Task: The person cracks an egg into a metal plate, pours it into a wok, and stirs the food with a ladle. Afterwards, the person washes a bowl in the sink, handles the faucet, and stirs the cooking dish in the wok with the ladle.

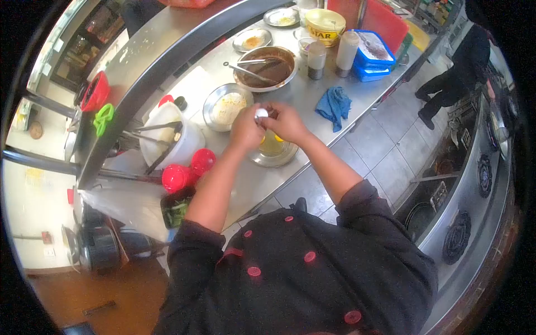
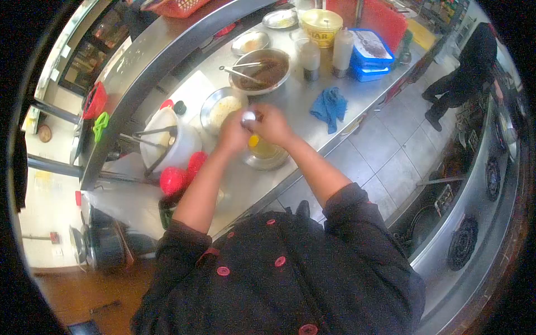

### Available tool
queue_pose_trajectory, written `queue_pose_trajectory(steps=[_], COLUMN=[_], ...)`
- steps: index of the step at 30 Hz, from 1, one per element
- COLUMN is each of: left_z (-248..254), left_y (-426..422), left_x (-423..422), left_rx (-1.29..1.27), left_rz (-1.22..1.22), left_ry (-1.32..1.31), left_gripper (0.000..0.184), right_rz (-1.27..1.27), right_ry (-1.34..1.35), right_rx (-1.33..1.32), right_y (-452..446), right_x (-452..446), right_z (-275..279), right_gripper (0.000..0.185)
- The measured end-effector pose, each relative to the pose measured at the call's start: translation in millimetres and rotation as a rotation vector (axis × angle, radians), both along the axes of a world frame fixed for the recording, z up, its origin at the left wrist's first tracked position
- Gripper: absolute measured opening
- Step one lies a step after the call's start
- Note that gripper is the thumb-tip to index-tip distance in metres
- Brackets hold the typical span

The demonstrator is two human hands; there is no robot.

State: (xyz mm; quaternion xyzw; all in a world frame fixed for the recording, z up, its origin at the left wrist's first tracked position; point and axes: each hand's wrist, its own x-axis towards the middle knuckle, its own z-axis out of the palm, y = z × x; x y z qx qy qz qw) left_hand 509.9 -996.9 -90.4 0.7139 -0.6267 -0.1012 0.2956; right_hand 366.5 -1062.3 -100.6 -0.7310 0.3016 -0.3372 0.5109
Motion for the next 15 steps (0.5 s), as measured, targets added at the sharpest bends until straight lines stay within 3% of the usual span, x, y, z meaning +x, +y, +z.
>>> queue_pose_trajectory(steps=[1,2,5,6,8,9,12,13,14,15], left_z=[13.1,25.2,46.8,55.2,72.7,84.4,130.3,140.9,149.8,156.9], left_y=[7.1,16.7,44.9,58.1,94.6,117.6,199.7,230.2,256.2,285.4], left_x=[-0.3,-3.9,-0.4,-0.9,4.2,9.8,31.7,45.2,59.8,80.5], left_rx=[-0.037,0.001,-0.186,-0.258,-0.393,-0.483,-0.783,-0.894,-0.995,-1.093], left_rz=[0.036,0.167,0.3,0.348,0.223,0.164,0.04,-0.02,-0.093,-0.169], left_ry=[0.067,0.339,1.083,1.198,1.363,1.431,1.295,1.25,1.2,1.093], left_gripper=[0.049,0.041,0.029,0.023,0.03,0.033,0.044,0.045,0.047,0.046], right_rz=[0.013,-0.096,-0.054,-0.085,-0.14,-0.178,-0.352,-0.508,-0.49,-0.572], right_ry=[-0.039,-0.114,-0.308,-0.282,-0.243,-0.246,-0.448,-0.311,-0.374,-0.177], right_rx=[0.034,-0.043,0.3,0.329,0.371,0.353,0.488,0.584,0.623,0.573], right_y=[1.4,2.6,16.9,19.1,15.0,13.6,7.7,24.4,0.8,0.3], right_x=[4.5,9.9,-3.4,-10.3,-29.1,-43.0,-88.9,-100.0,-133.9,-168.8], right_z=[1.5,-2.8,32.7,35.6,20.2,9.8,-50.8,-40.5,-89.0,-114.8], right_gripper=[0.034,0.032,0.032,0.032,0.033,0.032,0.026,0.027,0.03,0.032])
